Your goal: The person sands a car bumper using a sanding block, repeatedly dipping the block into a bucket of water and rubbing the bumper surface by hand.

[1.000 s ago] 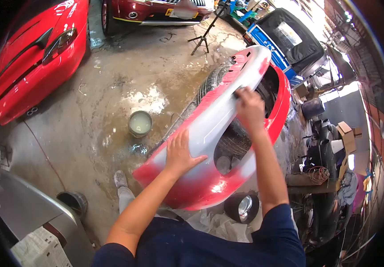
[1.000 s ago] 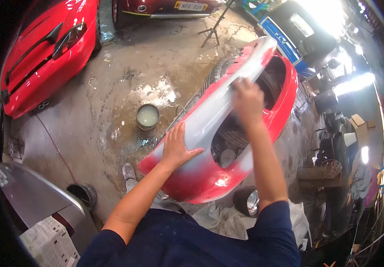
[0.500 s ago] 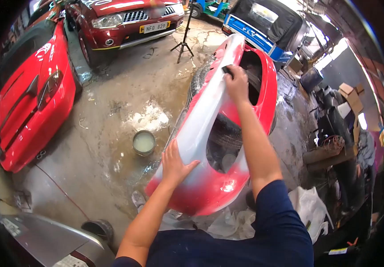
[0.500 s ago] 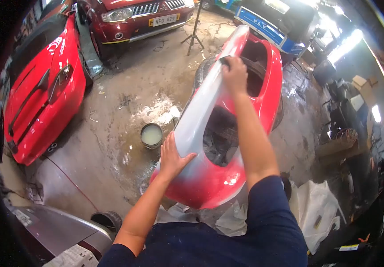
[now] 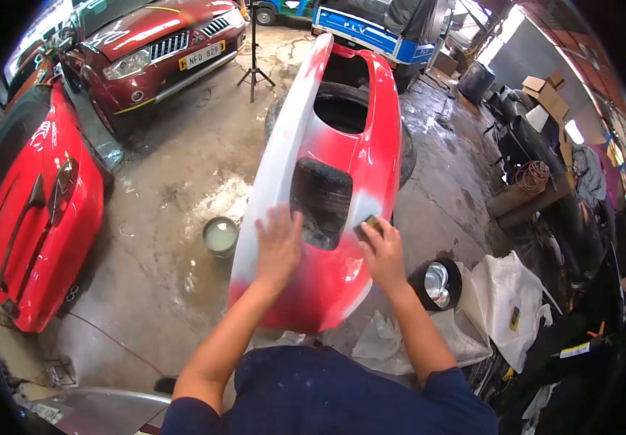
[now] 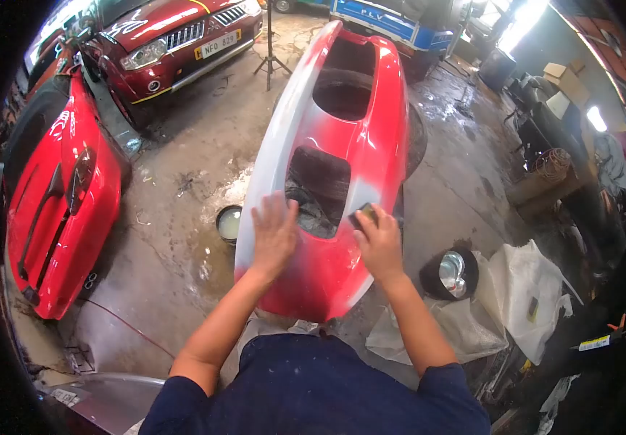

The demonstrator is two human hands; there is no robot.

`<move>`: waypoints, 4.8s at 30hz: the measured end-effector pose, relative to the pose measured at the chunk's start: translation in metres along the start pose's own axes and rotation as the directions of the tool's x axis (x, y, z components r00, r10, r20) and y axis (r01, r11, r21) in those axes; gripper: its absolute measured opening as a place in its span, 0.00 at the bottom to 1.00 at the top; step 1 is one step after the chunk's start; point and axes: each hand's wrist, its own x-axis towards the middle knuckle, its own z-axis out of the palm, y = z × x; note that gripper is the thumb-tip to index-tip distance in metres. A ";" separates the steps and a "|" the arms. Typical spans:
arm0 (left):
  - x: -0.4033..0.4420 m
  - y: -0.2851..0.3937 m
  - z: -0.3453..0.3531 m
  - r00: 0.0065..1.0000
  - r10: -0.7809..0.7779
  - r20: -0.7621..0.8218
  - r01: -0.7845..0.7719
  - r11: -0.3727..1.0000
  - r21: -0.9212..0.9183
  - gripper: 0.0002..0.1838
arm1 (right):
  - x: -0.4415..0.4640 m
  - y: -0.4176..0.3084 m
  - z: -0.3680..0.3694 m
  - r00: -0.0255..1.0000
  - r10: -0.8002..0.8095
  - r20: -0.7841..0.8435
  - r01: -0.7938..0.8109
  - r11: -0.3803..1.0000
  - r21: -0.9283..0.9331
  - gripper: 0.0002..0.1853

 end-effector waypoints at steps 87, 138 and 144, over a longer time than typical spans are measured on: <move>0.150 0.064 0.021 0.604 0.012 0.797 0.762 0.285 -0.582 0.24 | -0.069 -0.005 0.065 0.915 0.251 -0.316 -0.249 0.967 0.047 0.22; 0.176 0.056 -0.025 0.566 0.765 0.309 -0.763 0.627 -0.156 0.07 | -0.069 -0.004 0.066 0.913 0.229 -0.336 -0.230 0.972 0.037 0.23; 0.153 0.040 -0.012 0.650 0.593 0.476 -0.629 0.771 -0.100 0.08 | -0.068 -0.006 0.061 0.920 0.224 -0.322 -0.222 0.974 0.044 0.22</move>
